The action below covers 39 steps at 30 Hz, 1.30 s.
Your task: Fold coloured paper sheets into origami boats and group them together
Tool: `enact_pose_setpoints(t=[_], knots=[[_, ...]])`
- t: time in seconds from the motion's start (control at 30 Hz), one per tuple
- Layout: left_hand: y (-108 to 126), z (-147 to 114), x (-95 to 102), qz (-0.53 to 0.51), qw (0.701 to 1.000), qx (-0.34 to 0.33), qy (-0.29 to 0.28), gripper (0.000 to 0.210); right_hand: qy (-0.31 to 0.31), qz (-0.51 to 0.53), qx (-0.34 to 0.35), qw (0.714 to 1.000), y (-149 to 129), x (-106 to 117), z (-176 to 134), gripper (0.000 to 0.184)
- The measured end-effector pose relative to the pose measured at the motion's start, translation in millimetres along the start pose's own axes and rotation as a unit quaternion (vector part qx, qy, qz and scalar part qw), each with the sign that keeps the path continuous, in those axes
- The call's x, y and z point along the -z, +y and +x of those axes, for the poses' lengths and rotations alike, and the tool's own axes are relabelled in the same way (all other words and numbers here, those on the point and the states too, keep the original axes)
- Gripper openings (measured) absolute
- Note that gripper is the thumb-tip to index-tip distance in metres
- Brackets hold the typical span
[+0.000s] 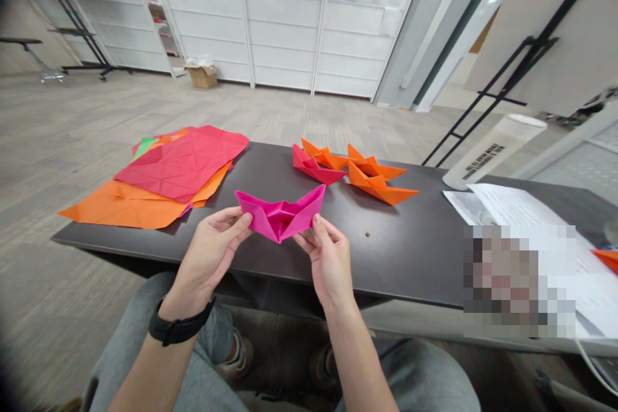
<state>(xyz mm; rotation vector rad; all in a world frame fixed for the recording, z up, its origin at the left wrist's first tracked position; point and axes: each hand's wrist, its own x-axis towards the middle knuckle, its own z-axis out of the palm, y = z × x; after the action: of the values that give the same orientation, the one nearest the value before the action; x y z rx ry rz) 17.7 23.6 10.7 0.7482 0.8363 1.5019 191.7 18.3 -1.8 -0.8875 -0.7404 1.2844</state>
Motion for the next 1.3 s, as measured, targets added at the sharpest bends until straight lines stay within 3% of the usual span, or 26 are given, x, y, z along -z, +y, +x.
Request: enact_pose_setpoints(t=[0.13,0.37,0.5,0.63,0.9,1.1,1.3], knots=[[2,0,1.2,0.008,1.000,-0.009,0.010,0.027,-0.006,-0.011,0.003,1.000,1,1,0,0.026],[5,1,3.4,0.026,0.998,-0.037,0.033,0.023,0.022,-0.080,0.074,0.994,8,1,3,0.027],[6,2,7.8,0.068,0.996,-0.037,0.037,0.027,-0.006,-0.167,0.129,0.977,2,3,2,0.027],[5,3,8.5,0.057,0.996,-0.050,0.044,0.029,-0.045,-0.223,0.136,0.964,-6,9,2,0.025],[6,2,8.0,0.103,0.993,-0.055,0.006,0.030,-0.032,-0.121,0.109,0.986,-1,12,6,0.023],[4,3,7.7,0.073,0.995,-0.054,0.036,0.030,-0.020,-0.063,0.085,0.994,-2,8,7,0.027],[4,4,13.6,0.098,0.995,-0.029,-0.014,0.033,-0.082,-0.130,0.102,0.983,2,12,7,0.021]])
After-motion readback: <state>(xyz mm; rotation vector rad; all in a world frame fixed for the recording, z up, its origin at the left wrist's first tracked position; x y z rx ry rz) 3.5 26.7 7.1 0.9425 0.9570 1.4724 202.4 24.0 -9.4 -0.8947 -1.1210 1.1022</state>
